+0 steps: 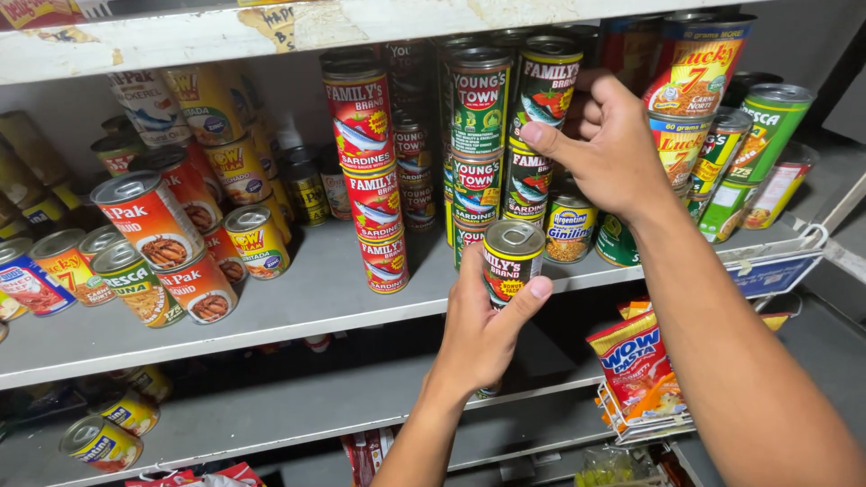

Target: Organizing and checking stock of canned goods on grocery store shelves.

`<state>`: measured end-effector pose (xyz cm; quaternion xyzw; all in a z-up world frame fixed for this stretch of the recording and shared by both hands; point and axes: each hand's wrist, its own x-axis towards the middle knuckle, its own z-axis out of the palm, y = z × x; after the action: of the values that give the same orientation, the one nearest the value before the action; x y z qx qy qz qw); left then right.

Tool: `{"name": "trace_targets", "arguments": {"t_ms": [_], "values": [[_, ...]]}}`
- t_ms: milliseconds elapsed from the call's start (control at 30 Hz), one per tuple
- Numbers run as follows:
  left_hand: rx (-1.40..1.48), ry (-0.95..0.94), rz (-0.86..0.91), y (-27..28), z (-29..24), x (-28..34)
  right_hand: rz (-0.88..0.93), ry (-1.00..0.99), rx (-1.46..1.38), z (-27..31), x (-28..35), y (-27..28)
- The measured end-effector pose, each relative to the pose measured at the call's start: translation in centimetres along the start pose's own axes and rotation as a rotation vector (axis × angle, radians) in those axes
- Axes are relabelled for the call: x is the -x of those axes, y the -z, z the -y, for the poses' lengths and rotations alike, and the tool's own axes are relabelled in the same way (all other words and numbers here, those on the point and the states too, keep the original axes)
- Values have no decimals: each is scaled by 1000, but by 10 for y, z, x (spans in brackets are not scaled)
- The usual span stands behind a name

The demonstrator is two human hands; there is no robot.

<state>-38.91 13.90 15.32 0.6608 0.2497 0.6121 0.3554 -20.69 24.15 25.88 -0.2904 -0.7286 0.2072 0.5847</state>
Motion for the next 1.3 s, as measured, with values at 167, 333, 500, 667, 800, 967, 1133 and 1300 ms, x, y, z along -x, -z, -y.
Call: {"name": "trace_targets", "arguments": {"t_ms": [167, 333, 500, 667, 800, 967, 1133, 1300], "values": [[-13, 3, 6, 0, 0, -3, 6, 1, -18, -4, -4, 6], [-25, 15, -2, 1, 0, -1, 14, 48, -100, -4, -5, 4], [-11, 3, 3, 3, -1, -2, -36, 157, 63, -7, -6, 1], [0, -5, 1, 5, 1, -4, -29, 78, -81, -3, -5, -6], [-6, 23, 2, 3, 1, -3, -13, 71, -107, -9, 1, -7], [9, 0, 15, 4, 4, -5, -41, 48, -74, -7, 4, -8], [21, 14, 14, 7, 5, -6, -42, 6, -95, -10, 3, -8], [48, -14, 27, 9, 5, -7, -6, 42, -50, -12, 5, -7]]}}
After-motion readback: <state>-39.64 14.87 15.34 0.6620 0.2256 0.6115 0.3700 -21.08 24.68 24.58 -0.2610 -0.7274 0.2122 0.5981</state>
